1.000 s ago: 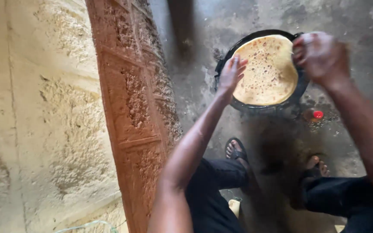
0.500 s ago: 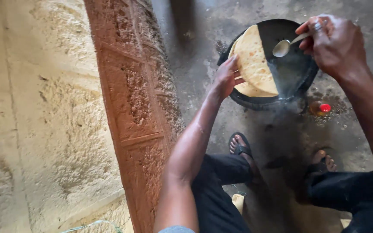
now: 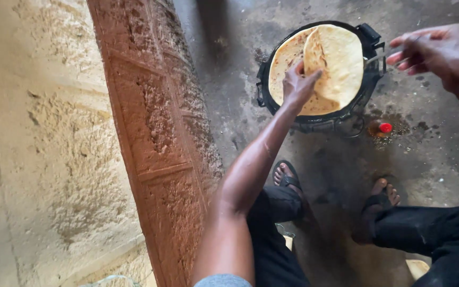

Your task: Cooking flatbreads on a griddle by flipping them and applying oil.

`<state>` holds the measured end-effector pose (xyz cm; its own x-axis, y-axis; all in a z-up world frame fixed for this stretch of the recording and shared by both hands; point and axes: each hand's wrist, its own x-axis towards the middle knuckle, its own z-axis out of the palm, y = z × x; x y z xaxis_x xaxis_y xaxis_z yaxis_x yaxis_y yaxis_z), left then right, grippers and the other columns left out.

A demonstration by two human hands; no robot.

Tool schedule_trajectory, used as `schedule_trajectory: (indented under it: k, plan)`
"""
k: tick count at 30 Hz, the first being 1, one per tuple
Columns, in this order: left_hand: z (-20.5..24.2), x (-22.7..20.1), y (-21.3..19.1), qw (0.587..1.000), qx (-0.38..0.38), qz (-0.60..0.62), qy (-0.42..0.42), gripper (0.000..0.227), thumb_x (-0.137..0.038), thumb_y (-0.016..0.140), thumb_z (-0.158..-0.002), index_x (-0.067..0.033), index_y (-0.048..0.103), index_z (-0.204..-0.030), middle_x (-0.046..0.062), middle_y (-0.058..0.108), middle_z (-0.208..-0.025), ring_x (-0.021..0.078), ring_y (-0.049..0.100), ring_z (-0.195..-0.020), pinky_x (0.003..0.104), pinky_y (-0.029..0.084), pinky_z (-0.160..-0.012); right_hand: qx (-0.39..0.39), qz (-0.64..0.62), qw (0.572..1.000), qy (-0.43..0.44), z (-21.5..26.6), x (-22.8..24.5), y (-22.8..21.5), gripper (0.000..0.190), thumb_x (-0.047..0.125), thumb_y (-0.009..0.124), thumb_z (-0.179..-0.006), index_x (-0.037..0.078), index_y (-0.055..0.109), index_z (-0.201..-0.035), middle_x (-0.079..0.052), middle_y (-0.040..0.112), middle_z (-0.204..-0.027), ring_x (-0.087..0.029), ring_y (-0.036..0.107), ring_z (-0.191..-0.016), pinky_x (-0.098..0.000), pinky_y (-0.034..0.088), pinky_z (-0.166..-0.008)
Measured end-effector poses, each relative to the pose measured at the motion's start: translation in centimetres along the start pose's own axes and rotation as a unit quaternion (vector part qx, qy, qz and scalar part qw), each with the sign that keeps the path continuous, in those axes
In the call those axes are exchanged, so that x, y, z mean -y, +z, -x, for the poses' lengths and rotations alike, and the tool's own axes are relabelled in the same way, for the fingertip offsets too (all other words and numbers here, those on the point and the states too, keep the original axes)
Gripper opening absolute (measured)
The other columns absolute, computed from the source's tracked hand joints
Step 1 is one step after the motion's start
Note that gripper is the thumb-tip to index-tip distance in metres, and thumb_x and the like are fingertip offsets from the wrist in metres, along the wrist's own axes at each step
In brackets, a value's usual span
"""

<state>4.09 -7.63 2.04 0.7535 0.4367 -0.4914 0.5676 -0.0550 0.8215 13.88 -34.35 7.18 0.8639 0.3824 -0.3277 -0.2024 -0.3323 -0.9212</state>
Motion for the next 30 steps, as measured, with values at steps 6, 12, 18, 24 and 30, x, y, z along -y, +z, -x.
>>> schedule_trajectory:
  k: [6,12,18,24,30]
  plan:
    - [-2.3,1.4,-1.7,0.998,-0.053,0.044,-0.005,0.087,-0.033,0.069,-0.089,-0.0036,0.037,-0.165,0.021,0.054,-0.160,0.0297,0.058,-0.141,0.037,0.047,-0.118,0.070,0.138,0.981,0.120,-0.8,0.6,3.6,0.017,0.004,0.068,-0.109,-0.002,0.079,-0.121,-0.022,0.078,-0.091,-0.025,0.058,-0.067,-0.0374,0.040,-0.052]
    - [-3.8,2.7,-6.3,0.978,-0.018,0.133,0.161,0.041,-0.010,0.066,-0.100,-0.0031,0.061,-0.141,0.015,0.077,-0.127,0.0215,0.076,-0.108,0.035,0.063,-0.095,0.014,0.354,0.928,0.117,-1.4,0.0,8.2,0.059,0.060,0.078,-0.099,0.014,0.080,-0.135,-0.022,0.079,-0.123,-0.045,0.076,-0.101,-0.0553,0.056,-0.078]
    - [5.9,-6.6,-16.4,0.974,-0.013,-0.034,0.224,0.041,-0.014,0.061,-0.101,-0.0161,0.060,-0.142,0.012,0.082,-0.119,0.0223,0.084,-0.093,0.038,0.076,-0.077,-0.029,0.211,0.973,0.092,0.6,3.2,8.2,0.041,0.041,0.083,-0.100,0.011,0.081,-0.128,-0.012,0.079,-0.113,-0.028,0.068,-0.091,-0.0466,0.051,-0.069]
    - [10.3,-8.1,-22.9,0.957,0.046,0.036,0.286,0.044,-0.021,0.067,-0.103,-0.0082,0.054,-0.144,0.016,0.076,-0.127,0.0316,0.080,-0.111,0.049,0.074,-0.096,-0.073,0.254,0.955,-0.131,3.7,5.3,6.5,0.033,0.038,0.085,-0.120,0.006,0.085,-0.131,-0.008,0.077,-0.103,-0.018,0.063,-0.082,-0.0414,0.043,-0.058]
    - [9.9,-9.0,-22.3,0.953,0.058,-0.010,0.297,0.046,-0.017,0.064,-0.104,-0.0092,0.053,-0.148,0.014,0.075,-0.130,0.0275,0.077,-0.116,0.044,0.071,-0.099,0.067,0.588,0.794,-0.141,5.9,1.6,7.3,0.038,0.022,0.054,-0.117,0.039,0.068,-0.147,0.000,0.081,-0.128,-0.013,0.078,-0.052,-0.0241,0.057,-0.035]
